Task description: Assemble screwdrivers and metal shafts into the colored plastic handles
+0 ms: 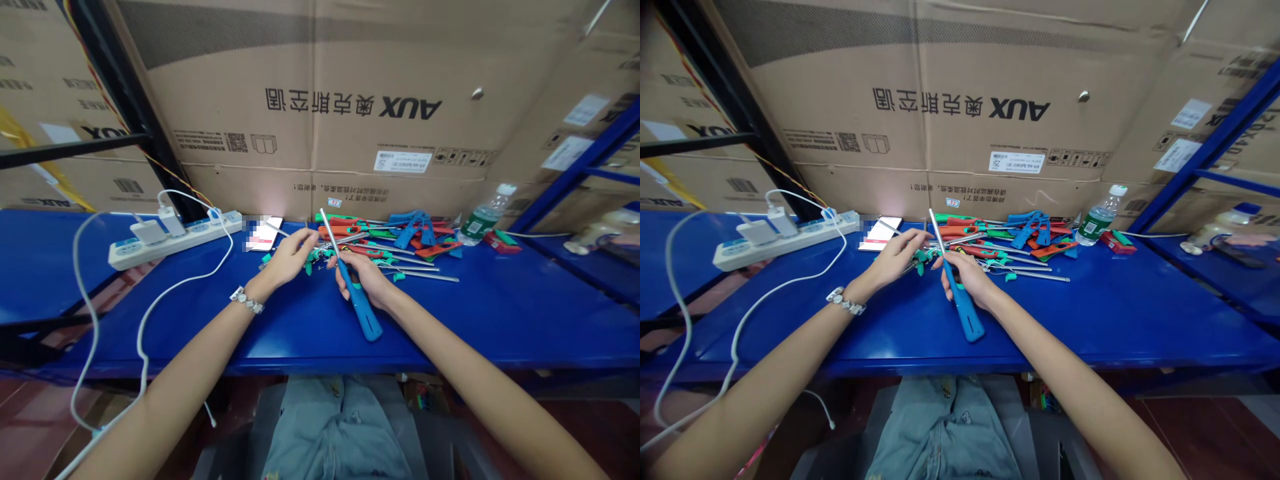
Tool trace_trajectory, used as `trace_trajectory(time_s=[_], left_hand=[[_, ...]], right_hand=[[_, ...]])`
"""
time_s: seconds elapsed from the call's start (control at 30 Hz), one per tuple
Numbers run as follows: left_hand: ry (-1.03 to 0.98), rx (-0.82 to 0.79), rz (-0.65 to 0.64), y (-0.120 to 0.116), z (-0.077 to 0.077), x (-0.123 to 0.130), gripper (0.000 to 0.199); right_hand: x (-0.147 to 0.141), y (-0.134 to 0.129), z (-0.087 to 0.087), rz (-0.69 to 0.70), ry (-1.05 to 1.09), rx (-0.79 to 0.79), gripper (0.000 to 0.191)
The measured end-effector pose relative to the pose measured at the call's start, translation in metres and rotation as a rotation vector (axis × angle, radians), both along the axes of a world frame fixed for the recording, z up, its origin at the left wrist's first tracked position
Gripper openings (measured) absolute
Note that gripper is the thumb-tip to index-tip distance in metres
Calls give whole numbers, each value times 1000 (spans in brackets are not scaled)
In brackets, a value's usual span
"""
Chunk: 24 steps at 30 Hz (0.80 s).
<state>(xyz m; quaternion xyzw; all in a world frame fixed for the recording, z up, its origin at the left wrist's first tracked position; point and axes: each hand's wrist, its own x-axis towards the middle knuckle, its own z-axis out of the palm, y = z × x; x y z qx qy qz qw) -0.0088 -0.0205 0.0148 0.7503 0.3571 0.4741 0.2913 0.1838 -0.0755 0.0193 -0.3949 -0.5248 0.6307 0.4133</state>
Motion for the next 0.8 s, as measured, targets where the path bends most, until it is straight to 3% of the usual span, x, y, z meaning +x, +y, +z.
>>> trace_trajectory(time_s=[0.13,0.3,0.4,0.53,0.63,0.8], left_hand=[[-157,-182,-113,-18,3,23,17],[-339,-404,-117,-19,6,47,23],[-450,-489,-146,-9,13,47,23],[-634,-480,-142,8,22,40,14],[-639,-536,-186,9,19,38,17],[-551,-556,-330,-12,8,37,23]], right_hand=[[-3,1,-1,-13,132,-98,20],[-11,3,1,-71,169,-74,21],[-11,2,5,2,205,-126,21],[-3,0,11,151,223,-201,43],[1,2,9,83,158,-147,43],[2,5,-1,-73,28,75,37]])
